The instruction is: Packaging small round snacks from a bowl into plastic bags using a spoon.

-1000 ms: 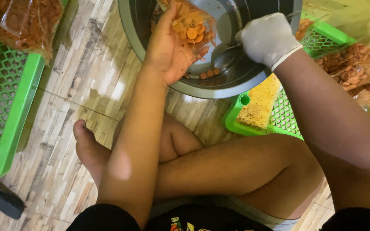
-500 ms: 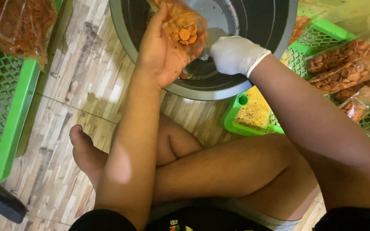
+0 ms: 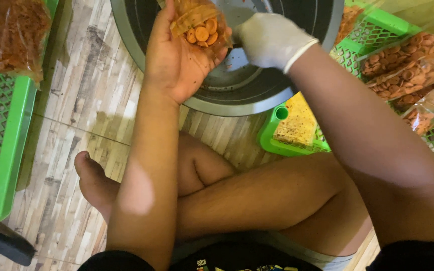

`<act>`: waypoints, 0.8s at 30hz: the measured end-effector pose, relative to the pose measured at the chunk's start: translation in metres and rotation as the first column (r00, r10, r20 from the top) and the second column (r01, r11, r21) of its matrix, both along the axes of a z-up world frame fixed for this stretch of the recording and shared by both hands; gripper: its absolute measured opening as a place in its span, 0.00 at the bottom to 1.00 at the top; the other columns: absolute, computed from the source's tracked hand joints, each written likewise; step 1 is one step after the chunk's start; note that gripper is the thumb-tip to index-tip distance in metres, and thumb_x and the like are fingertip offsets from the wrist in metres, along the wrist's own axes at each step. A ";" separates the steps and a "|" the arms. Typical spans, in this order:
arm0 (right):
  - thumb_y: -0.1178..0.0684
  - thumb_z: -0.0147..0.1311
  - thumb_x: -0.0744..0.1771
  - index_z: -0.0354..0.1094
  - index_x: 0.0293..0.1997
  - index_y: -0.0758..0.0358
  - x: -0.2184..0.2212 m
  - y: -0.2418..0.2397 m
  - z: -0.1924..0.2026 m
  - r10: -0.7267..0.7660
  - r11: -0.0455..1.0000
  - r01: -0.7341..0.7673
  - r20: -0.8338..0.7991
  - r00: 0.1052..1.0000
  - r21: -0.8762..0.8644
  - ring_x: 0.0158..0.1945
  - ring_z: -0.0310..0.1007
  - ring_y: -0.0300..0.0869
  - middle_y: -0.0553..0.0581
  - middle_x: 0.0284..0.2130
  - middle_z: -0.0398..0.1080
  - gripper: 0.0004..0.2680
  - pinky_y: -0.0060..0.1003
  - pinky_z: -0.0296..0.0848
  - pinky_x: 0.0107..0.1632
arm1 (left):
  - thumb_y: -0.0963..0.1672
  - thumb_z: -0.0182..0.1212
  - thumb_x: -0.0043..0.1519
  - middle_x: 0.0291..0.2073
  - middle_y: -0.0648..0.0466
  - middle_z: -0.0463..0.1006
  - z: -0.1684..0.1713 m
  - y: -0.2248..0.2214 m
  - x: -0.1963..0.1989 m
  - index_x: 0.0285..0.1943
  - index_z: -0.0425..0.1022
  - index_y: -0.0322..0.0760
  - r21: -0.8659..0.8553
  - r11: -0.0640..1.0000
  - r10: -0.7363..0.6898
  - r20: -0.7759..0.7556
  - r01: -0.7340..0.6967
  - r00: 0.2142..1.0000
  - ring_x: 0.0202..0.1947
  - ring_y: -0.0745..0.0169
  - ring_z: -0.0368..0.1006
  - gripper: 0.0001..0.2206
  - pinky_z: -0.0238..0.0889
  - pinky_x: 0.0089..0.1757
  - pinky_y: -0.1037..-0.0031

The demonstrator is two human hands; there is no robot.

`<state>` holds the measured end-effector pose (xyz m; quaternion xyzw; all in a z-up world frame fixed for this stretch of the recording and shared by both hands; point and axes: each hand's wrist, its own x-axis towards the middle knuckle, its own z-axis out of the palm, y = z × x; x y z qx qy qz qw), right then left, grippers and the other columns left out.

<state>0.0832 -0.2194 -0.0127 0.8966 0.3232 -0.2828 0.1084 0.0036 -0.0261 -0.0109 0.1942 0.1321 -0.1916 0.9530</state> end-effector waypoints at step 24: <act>0.48 0.54 0.67 0.76 0.40 0.57 0.011 0.001 -0.015 -0.157 0.980 0.181 -0.246 0.957 0.079 0.41 0.75 0.61 0.63 0.35 0.77 0.07 0.54 0.69 0.42 | 0.56 0.53 0.59 0.45 0.45 0.81 -0.005 0.003 0.003 0.52 0.77 0.33 0.025 1.000 -0.005 -0.009 0.005 1.000 0.48 0.45 0.79 0.25 0.69 0.44 0.60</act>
